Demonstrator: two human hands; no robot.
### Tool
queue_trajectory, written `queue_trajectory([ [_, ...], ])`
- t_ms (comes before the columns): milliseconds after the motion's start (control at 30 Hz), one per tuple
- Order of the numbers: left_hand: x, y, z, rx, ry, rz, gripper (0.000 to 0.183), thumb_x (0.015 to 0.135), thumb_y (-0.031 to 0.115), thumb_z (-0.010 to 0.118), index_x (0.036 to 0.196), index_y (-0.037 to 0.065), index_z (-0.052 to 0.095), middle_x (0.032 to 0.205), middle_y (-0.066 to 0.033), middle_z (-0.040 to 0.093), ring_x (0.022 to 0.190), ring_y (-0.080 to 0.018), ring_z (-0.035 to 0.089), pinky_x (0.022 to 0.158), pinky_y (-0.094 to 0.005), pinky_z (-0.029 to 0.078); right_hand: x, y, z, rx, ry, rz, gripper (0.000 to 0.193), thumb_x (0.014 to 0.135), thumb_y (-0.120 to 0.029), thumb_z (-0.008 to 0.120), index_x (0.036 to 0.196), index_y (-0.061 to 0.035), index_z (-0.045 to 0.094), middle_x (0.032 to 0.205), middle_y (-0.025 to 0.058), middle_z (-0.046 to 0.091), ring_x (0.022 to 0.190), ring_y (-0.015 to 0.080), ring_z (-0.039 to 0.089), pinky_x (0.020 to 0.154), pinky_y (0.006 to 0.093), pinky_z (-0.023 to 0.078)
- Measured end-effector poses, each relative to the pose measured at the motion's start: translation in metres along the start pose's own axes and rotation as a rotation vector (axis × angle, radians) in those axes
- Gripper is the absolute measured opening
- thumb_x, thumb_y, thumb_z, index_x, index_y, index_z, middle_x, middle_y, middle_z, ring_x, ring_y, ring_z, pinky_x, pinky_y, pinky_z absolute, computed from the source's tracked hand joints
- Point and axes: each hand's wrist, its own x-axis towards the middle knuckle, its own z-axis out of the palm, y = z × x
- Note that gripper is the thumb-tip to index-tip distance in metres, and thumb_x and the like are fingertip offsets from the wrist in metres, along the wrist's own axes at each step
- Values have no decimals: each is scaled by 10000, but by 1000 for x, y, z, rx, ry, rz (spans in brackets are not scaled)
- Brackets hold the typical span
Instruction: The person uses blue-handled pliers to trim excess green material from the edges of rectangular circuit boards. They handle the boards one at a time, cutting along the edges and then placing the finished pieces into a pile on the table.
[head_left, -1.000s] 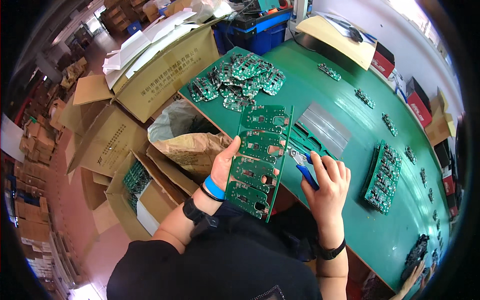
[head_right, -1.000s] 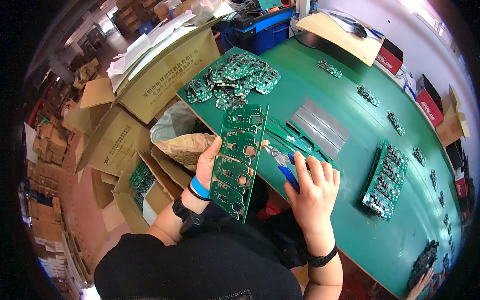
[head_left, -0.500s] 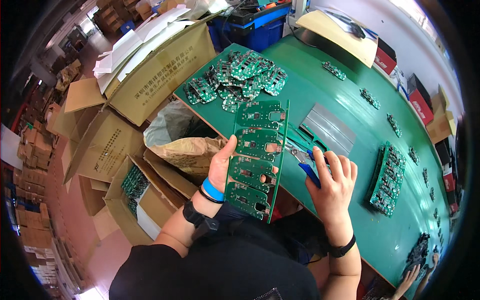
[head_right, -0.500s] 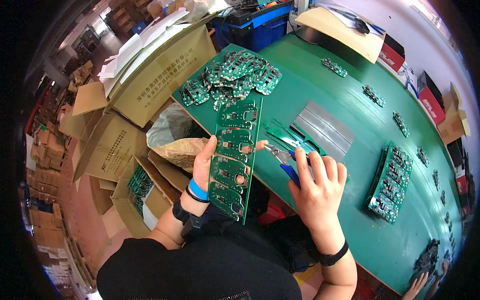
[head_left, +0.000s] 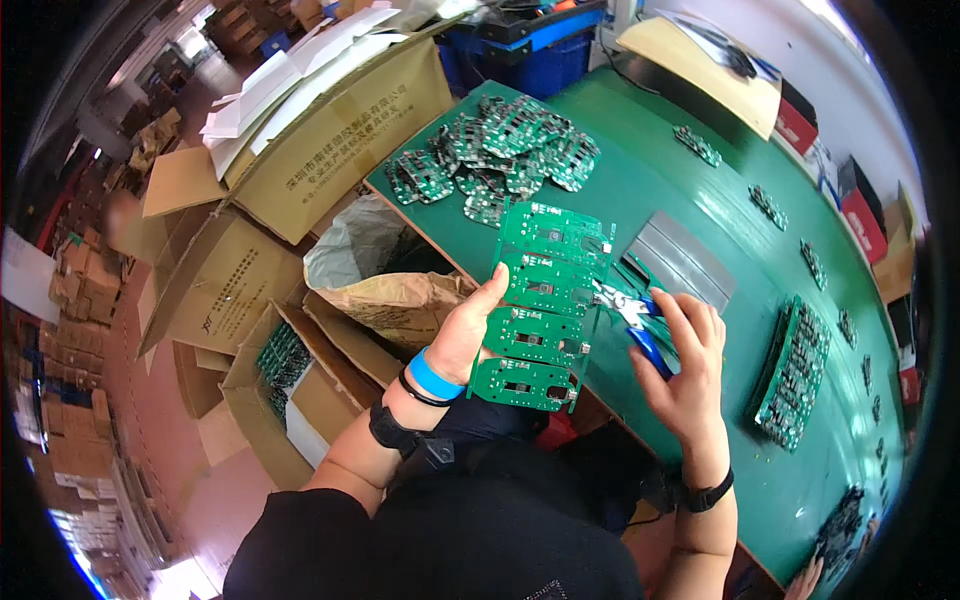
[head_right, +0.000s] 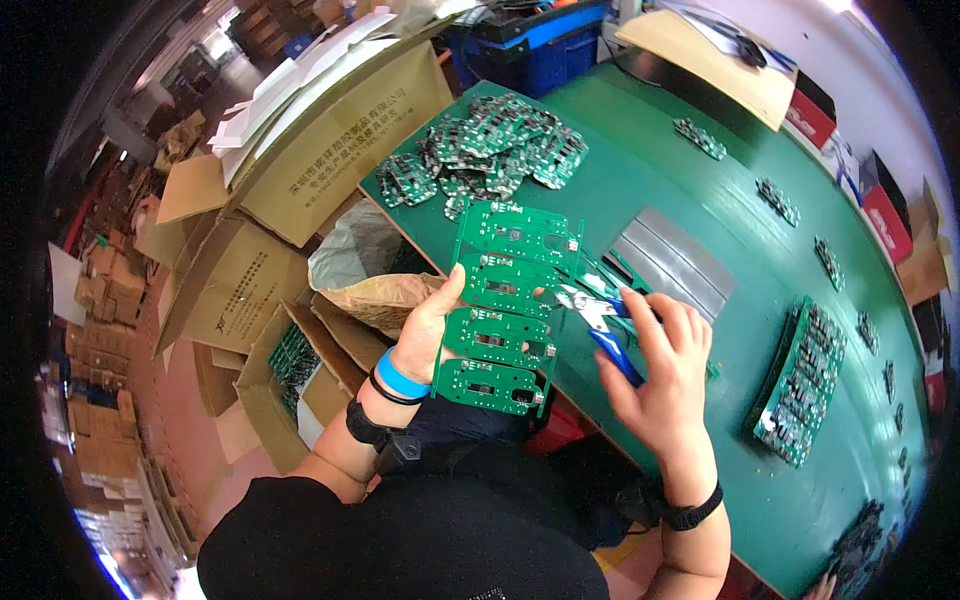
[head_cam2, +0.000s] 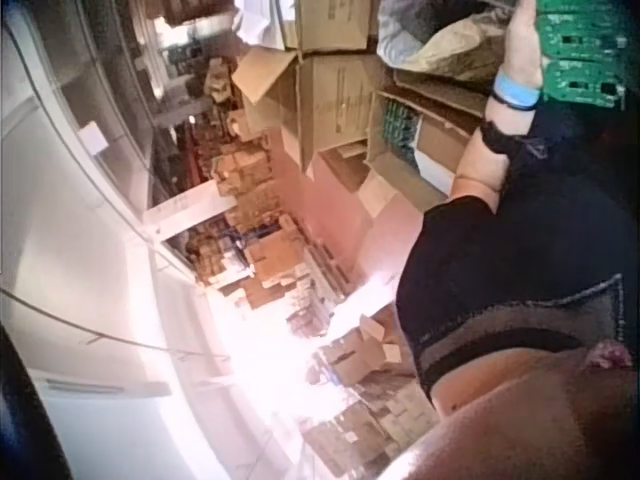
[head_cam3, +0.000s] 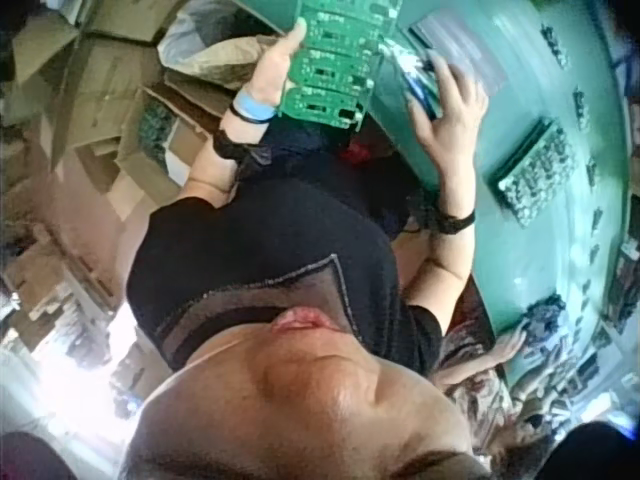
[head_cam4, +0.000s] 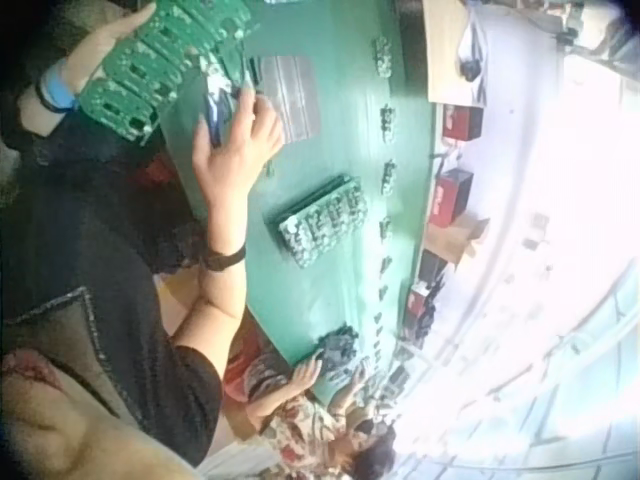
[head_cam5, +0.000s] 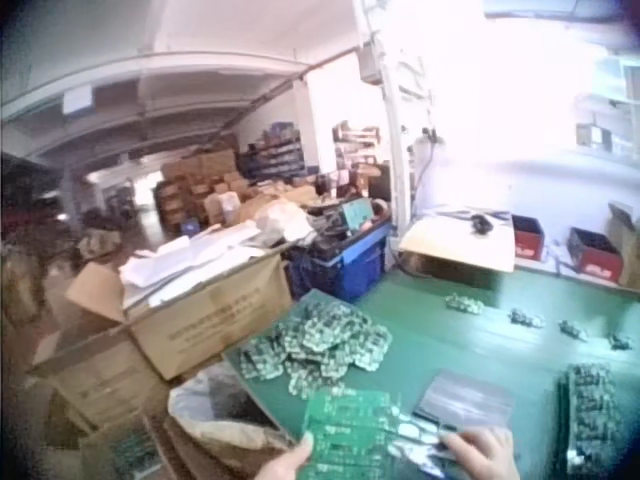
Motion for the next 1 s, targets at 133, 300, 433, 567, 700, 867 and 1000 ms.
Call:
queue_trajectory([
  [133, 1, -7, 18, 153, 67, 89, 527, 1042, 456, 343, 1382, 66, 446, 1265, -117, 591, 1079, -234, 636, 886, -390, 559, 0, -5, 8, -86, 4, -75, 580, 674, -189, 737, 1221, -56, 593, 1103, 125, 564, 1026, 318, 532, 911, 450, 387],
  [300, 5, -11, 30, 283, 43, 121, 526, 1053, 438, 310, 1400, 59, 420, 1276, -108, 581, 1092, -200, 625, 901, -365, 550, -3, -5, 6, -146, 15, -78, 618, 655, -192, 746, 1239, -69, 586, 1107, 119, 563, 1031, 309, 532, 910, 459, 384],
  [433, 8, -11, 35, 335, 20, 121, 520, 1059, 422, 301, 1413, 53, 398, 1294, -106, 567, 1109, -190, 614, 921, -352, 536, -4, -3, 4, -145, 0, -80, 644, 633, -195, 751, 1244, -74, 586, 1102, 114, 563, 1028, 306, 531, 906, 459, 385],
  [567, 12, -14, 38, 399, 67, 161, 560, 1049, 441, 308, 1416, 23, 382, 1306, -155, 560, 1118, -251, 620, 924, -396, 545, -4, -2, 5, -163, 7, -83, 655, 621, -196, 752, 1244, -76, 587, 1098, 107, 563, 1021, 300, 534, 902, 455, 387],
  [700, 9, -12, 42, 442, 77, 155, 547, 1053, 426, 319, 1421, 26, 383, 1325, -139, 551, 1141, -233, 605, 942, -377, 531, -5, -3, 5, -196, 1, -98, 653, 622, -198, 751, 1243, -78, 588, 1096, 103, 564, 1009, 295, 537, 890, 452, 392],
  [867, 7, -9, 44, 426, 56, 160, 504, 1065, 381, 315, 1423, 30, 371, 1308, -104, 554, 1128, -177, 594, 928, -330, 514, -6, -3, 6, -179, -4, -95, 655, 623, -203, 757, 1245, -80, 590, 1100, 101, 563, 995, 290, 540, 863, 444, 403],
  [1000, 7, -10, 45, 437, 54, 159, 502, 1066, 383, 312, 1414, 28, 385, 1301, -102, 559, 1123, -175, 595, 932, -329, 511, -8, -4, 8, -223, 0, -107, 668, 617, -202, 768, 1250, -81, 590, 1105, 100, 563, 989, 286, 543, 851, 436, 408],
])
